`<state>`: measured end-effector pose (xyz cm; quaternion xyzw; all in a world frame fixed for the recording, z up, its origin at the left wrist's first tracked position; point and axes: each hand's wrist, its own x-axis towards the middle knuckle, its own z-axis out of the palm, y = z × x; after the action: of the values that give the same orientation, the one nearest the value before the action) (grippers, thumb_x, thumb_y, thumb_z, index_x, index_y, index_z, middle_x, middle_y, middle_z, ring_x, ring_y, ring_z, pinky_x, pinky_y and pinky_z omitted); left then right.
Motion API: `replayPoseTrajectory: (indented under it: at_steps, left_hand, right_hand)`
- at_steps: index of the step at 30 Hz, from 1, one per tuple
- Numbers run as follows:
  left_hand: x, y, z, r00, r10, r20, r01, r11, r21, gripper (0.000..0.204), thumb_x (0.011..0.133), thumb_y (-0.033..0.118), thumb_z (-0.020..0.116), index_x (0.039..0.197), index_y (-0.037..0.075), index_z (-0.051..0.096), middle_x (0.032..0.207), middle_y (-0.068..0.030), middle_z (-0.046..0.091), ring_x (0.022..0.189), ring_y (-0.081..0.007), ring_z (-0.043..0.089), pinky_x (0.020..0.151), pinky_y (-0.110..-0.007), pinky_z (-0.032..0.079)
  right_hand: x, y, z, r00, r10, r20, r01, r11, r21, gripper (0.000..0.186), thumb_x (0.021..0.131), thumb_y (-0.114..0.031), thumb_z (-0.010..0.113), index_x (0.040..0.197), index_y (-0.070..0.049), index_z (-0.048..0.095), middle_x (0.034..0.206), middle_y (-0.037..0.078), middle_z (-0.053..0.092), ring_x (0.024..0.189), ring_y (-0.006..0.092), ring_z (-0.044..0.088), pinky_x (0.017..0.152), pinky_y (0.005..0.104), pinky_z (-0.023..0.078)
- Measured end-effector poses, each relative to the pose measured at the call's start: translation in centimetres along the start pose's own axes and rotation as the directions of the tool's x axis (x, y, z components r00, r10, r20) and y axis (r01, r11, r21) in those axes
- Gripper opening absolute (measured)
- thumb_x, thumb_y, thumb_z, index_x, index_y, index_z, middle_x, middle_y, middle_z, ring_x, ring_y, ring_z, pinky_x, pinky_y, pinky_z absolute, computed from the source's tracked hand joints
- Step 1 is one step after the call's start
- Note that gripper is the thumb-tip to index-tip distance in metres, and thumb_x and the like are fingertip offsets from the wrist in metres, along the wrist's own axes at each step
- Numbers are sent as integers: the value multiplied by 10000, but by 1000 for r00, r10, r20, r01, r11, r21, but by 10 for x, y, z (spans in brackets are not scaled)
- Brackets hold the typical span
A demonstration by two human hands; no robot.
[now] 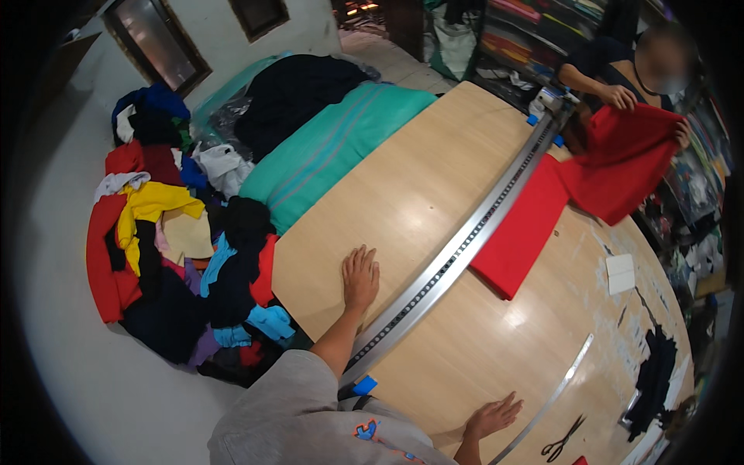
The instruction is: The person assists a coworker by positioning and smoothing a red fabric on a large table while the coworker uses an electric cutter to trim it. The person repeatedly aligns the fabric along a metal guide rail and then moves away to retrieve more material.
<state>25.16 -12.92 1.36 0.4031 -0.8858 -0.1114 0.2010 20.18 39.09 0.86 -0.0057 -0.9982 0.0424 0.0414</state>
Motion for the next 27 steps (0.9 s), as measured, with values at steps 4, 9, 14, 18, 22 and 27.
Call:
replayPoseTrajectory:
  at_steps: [4,9,14,18,22,27]
  left_hand:
    - [0,7,-4,998,-59,8,60,998,-33,472,1065,297,559,1484,78,557,1601,-176,452,1489,-366,391,1261,-544,263]
    - [3,7,9,986,-148,-81,149,989,6,546,1047,347,588,1520,82,529,1610,-176,439,1507,-362,368,1270,-539,252]
    - [1,8,5,983,-177,-49,178,984,13,578,1041,367,595,1547,102,505,1631,-167,414,1521,-351,355,1280,-537,240]
    - [-3,0,3,981,-187,-46,188,982,25,574,1039,366,597,1544,109,506,1638,-153,409,1527,-342,349,1283,-534,235]
    - [2,2,9,985,-155,-72,154,988,-11,553,1037,352,605,1524,101,529,1618,-160,438,1522,-347,361,1281,-530,238]
    - [-6,-32,50,965,-179,-192,152,977,-150,551,1033,315,640,1494,28,547,1533,-239,530,1483,-409,412,1272,-552,241]
  right_hand:
    - [9,-1,-3,1000,-30,-6,30,999,-15,526,1130,-268,330,1629,-123,409,1712,204,295,1590,368,253,1281,551,171]
    - [9,1,0,1000,-22,13,23,998,-55,570,1150,-388,248,1655,-151,368,1729,182,279,1596,366,245,1267,553,164]
    - [8,-19,-31,998,-57,31,54,994,94,595,1110,-393,372,1647,-136,389,1694,277,297,1551,447,306,1212,637,251]
    - [-1,-11,-16,995,-101,6,100,994,31,604,1114,-415,347,1652,-143,374,1689,278,302,1528,463,341,1194,630,290]
    - [-6,-9,-16,995,-96,-9,96,995,12,626,1115,-449,356,1665,-150,344,1684,271,317,1518,444,366,1187,605,313]
    - [-9,11,15,1000,-15,13,15,1000,7,562,1114,-314,321,1635,-116,393,1724,219,255,1603,387,204,1280,571,130]
